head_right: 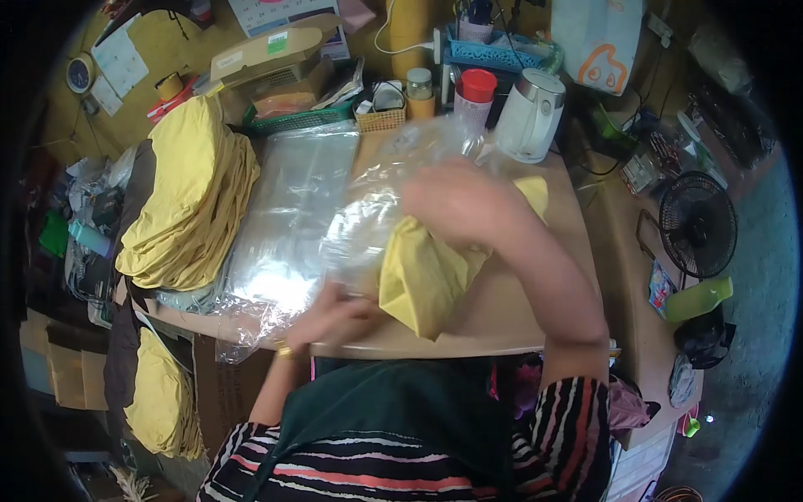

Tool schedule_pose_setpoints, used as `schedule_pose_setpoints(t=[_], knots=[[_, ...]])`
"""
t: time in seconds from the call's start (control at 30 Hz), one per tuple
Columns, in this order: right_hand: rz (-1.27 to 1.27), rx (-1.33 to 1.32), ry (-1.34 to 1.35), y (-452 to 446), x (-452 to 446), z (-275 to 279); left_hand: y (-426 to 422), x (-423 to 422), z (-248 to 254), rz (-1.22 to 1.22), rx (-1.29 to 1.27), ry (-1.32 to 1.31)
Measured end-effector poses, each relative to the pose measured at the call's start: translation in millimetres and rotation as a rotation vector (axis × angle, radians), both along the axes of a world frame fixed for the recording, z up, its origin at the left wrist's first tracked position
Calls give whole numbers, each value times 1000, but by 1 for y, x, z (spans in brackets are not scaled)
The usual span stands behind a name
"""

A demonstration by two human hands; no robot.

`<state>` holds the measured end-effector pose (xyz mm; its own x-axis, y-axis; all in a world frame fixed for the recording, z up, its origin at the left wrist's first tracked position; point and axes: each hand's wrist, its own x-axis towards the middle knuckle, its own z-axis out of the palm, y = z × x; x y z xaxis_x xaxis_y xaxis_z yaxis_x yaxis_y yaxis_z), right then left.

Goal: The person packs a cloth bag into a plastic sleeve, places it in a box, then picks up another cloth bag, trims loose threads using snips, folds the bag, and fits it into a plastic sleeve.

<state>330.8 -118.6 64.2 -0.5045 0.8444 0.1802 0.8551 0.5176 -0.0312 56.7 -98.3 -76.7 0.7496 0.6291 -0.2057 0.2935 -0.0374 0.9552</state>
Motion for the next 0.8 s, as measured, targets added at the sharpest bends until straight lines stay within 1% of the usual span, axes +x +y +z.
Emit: schedule_pose_setpoints(t=[0.03, 0.07, 0.1, 0.13, 0.17, 0.2, 0.23, 0.27, 0.33, 0.37, 0.4, 0.43, 0.47, 0.5, 0.53, 0.57, 0.6, 0.63, 0.7, 0.73, 0.8], knots=[[-16, -212, -149, 26, -9, 6, 12, -38, -15, 105, -216, -97], [-34, -420, -243, 53, -18, 2, 7, -67, 11, 344, -133, -135], [-48, -626, -340, 79, -24, -11, 14, -100, 23, 409, -157, -47], [-28, -624, -346, 108, -20, -42, 20, -127, 31, 476, -181, 40], [38, -772, -340, 140, -13, -87, 20, -142, 40, 579, -151, 48], [104, -918, -334, 162, -10, -120, 21, -155, 48, 682, -117, 57], [124, -911, -341, 169, -10, -137, 27, -164, 55, 723, -130, 38], [79, -848, -235, 171, -9, -152, 35, -168, 56, 747, -126, 39], [128, -833, -167, 183, 2, -190, 51, -174, 44, 770, 120, 157], [170, -880, -200, 182, 6, -195, 60, -176, 34, 790, 301, 362], [212, -927, -231, 181, 10, -200, 59, -166, 34, 724, 655, 438], [204, -981, -261, 162, 11, -187, 55, -150, 48, 676, 666, 509], [164, -989, -266, 141, 10, -165, 59, -145, 41, 601, 882, 461], [118, -994, -271, 121, 11, -139, 56, -130, 50, 582, 826, 472], [100, -960, -230, 105, 16, -116, 57, -121, 50, 588, 823, 469], [79, -927, -187, 89, 25, -94, 60, -113, 50, 515, 1005, 440], [16, -866, -45, 72, 37, -71, 62, -106, 51, 434, 1185, 406], [-50, -803, 95, 54, 51, -51, 63, -99, 54, 431, 1180, 396], [-338, -657, 382, 19, 72, -18, 62, -84, 67, 352, 1117, 429], [-350, -656, 379, 3, 72, -10, 61, -76, 74, 345, 1115, 417], [-336, -408, 1124, -24, 64, 0, 59, -58, 90, 287, 1068, 409]])
